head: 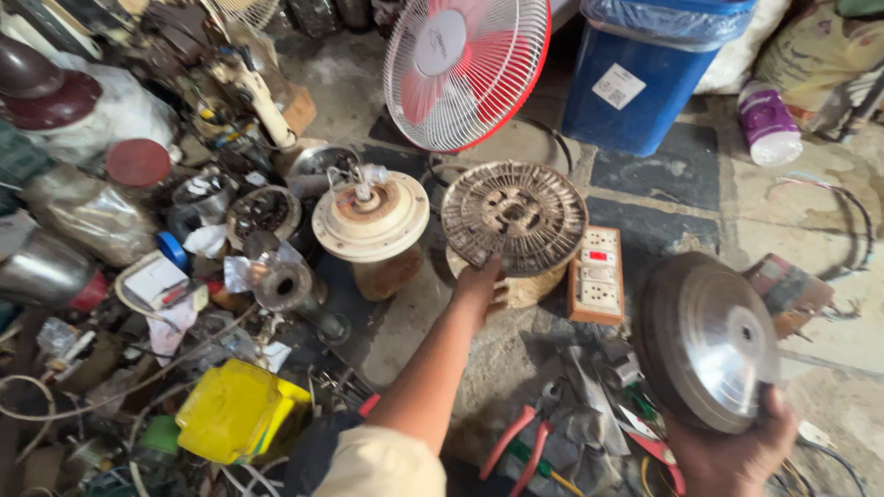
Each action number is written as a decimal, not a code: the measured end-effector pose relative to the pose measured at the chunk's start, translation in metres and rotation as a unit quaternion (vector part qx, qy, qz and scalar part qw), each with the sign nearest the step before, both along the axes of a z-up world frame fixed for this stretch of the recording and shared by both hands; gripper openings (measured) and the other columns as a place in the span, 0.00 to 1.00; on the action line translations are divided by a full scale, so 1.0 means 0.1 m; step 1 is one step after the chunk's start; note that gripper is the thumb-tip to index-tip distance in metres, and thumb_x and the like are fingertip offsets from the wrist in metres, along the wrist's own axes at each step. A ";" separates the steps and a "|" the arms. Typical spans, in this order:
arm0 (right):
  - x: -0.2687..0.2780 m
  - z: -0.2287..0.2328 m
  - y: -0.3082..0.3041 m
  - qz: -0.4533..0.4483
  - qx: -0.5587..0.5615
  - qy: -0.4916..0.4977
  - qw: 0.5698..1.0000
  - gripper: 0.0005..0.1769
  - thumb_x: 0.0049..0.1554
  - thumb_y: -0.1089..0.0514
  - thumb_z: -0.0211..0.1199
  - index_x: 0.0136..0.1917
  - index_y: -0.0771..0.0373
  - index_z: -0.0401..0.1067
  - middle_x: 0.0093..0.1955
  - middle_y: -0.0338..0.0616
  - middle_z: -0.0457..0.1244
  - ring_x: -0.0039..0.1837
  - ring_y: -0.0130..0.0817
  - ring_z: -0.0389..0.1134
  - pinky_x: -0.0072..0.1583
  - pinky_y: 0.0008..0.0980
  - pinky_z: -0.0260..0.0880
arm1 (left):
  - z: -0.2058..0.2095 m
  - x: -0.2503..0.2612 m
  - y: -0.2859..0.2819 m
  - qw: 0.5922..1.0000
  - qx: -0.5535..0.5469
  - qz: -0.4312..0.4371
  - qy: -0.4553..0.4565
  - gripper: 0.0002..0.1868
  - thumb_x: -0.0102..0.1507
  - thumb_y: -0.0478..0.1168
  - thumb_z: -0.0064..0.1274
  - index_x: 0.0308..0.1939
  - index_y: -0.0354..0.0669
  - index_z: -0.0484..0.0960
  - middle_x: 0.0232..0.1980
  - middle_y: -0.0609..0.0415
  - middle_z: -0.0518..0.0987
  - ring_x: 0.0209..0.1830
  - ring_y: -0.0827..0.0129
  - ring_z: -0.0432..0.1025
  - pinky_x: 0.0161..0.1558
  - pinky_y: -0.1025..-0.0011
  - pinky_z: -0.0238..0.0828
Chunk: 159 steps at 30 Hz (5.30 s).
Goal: The person disassembles a ceiling fan motor using a hammer and pliers, removing the casing and handling the internal stator and rotor components.
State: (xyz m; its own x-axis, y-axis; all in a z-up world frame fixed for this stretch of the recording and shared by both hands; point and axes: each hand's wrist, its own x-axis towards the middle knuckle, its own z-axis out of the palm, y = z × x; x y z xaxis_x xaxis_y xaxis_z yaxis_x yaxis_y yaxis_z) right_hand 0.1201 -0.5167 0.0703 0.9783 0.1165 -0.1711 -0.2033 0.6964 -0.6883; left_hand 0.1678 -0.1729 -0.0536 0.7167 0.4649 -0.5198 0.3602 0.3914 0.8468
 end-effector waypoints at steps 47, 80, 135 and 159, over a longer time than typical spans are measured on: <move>-0.12 0.17 1.54 0.163 -0.589 -0.743 0.272 0.44 0.51 0.58 0.60 0.79 0.49 0.54 0.81 0.36 0.49 0.78 0.65 0.48 0.73 0.58 0.54 | 0.70 -1.44 0.33 0.918 0.389 0.072 0.014 0.25 0.68 0.48 0.38 0.64 0.43 0.76 0.60 0.36 0.79 0.62 0.41 0.71 0.61 0.55 0.66; -1.16 0.69 -0.96 0.135 -0.373 -0.275 0.876 0.20 0.64 0.65 0.58 0.67 0.76 0.67 0.61 0.62 0.68 0.64 0.44 0.71 0.67 0.39 0.70 | 1.67 -3.79 0.50 0.917 0.320 0.178 -0.161 0.12 0.68 0.37 0.51 0.53 0.38 0.83 0.43 0.57 0.84 0.40 0.77 0.77 0.42 0.77 0.74; -1.79 -1.25 4.37 0.378 -0.566 -0.566 0.465 0.18 0.47 0.53 0.71 0.50 0.60 0.76 0.53 0.52 0.66 0.59 0.49 0.66 0.60 0.46 0.68 | 1.07 -4.23 1.64 0.741 0.650 0.004 0.171 0.52 0.38 0.59 0.72 0.63 0.46 0.71 0.69 0.41 0.62 0.71 0.39 0.54 0.61 0.40 0.54; 0.38 -0.24 1.33 0.117 -0.559 -0.308 0.761 0.07 0.53 0.64 0.70 0.45 0.66 0.77 0.41 0.41 0.72 0.45 0.23 0.74 0.49 0.25 0.72 | 0.53 -1.19 0.69 0.945 0.275 0.055 -0.169 0.20 0.73 0.44 0.42 0.59 0.32 0.80 0.57 0.47 0.84 0.58 0.67 0.75 0.62 0.69 0.68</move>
State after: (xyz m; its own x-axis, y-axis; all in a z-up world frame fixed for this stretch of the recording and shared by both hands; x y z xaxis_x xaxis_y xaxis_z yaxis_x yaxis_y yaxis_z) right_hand 0.1581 -0.3835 0.0462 0.8881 0.4179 0.1914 0.3689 -0.3995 -0.8393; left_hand 0.0491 -0.1034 -0.0008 0.7306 0.6789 0.0726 0.0148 -0.1220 0.9924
